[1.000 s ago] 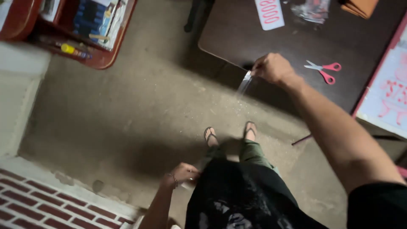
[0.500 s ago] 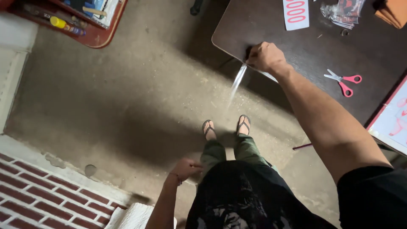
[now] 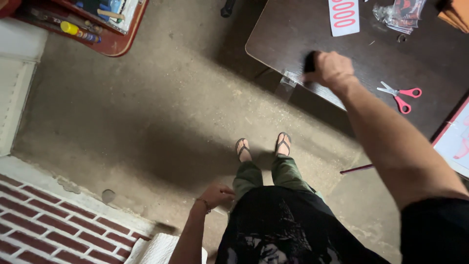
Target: Assembling a promotional sign by taping a laminated poster onto a metal frame stand
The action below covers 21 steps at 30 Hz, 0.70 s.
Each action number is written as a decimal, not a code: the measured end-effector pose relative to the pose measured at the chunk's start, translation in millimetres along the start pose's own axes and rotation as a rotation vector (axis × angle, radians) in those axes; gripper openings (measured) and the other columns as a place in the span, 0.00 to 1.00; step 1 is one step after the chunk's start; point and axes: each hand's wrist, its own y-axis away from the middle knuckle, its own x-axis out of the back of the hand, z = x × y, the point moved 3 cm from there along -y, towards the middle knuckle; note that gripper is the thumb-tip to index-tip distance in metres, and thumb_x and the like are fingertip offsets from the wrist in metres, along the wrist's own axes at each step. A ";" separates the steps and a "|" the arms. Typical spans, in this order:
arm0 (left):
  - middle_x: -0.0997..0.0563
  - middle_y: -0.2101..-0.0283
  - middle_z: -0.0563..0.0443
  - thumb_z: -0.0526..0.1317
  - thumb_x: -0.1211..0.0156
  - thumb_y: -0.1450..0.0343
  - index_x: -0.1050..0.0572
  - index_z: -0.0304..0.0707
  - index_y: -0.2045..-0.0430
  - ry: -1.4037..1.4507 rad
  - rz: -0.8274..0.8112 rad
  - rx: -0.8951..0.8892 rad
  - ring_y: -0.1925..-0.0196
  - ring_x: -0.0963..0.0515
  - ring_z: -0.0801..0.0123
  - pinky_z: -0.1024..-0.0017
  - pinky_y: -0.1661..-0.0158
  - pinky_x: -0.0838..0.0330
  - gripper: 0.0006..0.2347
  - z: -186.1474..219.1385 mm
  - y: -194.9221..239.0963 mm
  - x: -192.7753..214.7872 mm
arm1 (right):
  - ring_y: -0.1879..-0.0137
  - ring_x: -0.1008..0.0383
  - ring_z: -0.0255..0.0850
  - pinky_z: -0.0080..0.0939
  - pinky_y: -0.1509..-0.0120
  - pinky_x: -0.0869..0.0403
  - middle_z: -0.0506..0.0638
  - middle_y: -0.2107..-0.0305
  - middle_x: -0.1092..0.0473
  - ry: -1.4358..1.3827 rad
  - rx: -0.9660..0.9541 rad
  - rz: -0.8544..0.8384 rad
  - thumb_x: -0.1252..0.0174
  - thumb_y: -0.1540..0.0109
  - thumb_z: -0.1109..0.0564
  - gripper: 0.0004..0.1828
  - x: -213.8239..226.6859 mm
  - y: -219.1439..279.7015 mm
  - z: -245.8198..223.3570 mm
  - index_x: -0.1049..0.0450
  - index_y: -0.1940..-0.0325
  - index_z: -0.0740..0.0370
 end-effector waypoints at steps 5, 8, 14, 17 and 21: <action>0.12 0.65 0.58 0.43 0.27 0.38 0.11 0.44 0.68 0.074 0.014 0.098 0.60 0.20 0.78 0.74 0.57 0.28 0.09 -24.5 -16.4 -8.4 | 0.42 0.25 0.58 0.60 0.51 0.26 0.55 0.45 0.26 -0.157 0.038 0.266 0.35 0.46 0.21 0.45 -47.5 -10.7 145.5 0.26 0.37 0.52; 0.11 0.64 0.57 0.43 0.29 0.39 0.11 0.44 0.66 0.067 0.054 0.092 0.61 0.20 0.79 0.76 0.58 0.29 0.11 -22.9 -15.9 -11.1 | 0.53 0.27 0.62 0.59 0.55 0.32 0.63 0.55 0.25 -0.339 -0.031 0.776 0.43 0.24 0.48 0.16 -121.0 14.6 247.2 0.23 0.49 0.65; 0.11 0.64 0.58 0.48 0.28 0.38 0.11 0.51 0.67 -0.074 0.099 0.022 0.60 0.17 0.80 0.77 0.57 0.27 0.10 -29.7 -24.4 -18.0 | 0.26 0.44 0.71 0.58 0.23 0.44 0.80 0.30 0.43 -0.399 0.153 0.734 0.51 0.33 0.67 0.32 -219.4 55.2 281.4 0.38 0.24 0.80; 0.11 0.58 0.54 0.44 0.28 0.37 0.12 0.47 0.64 0.081 0.067 0.090 0.54 0.15 0.77 0.74 0.51 0.23 0.10 -36.8 -28.2 -22.6 | 0.48 0.21 0.56 0.47 0.43 0.25 0.62 0.50 0.20 -0.138 0.220 0.890 0.34 0.23 0.58 0.12 -220.0 49.3 302.1 0.17 0.40 0.69; 0.12 0.60 0.55 0.46 0.33 0.34 0.13 0.49 0.65 0.016 0.069 0.116 0.58 0.16 0.72 0.70 0.55 0.23 0.09 -13.2 -6.2 -21.7 | 0.61 0.32 0.43 0.42 0.60 0.36 0.48 0.64 0.29 -0.071 0.096 0.645 0.42 0.17 0.48 0.06 -230.2 36.4 319.7 0.22 0.44 0.47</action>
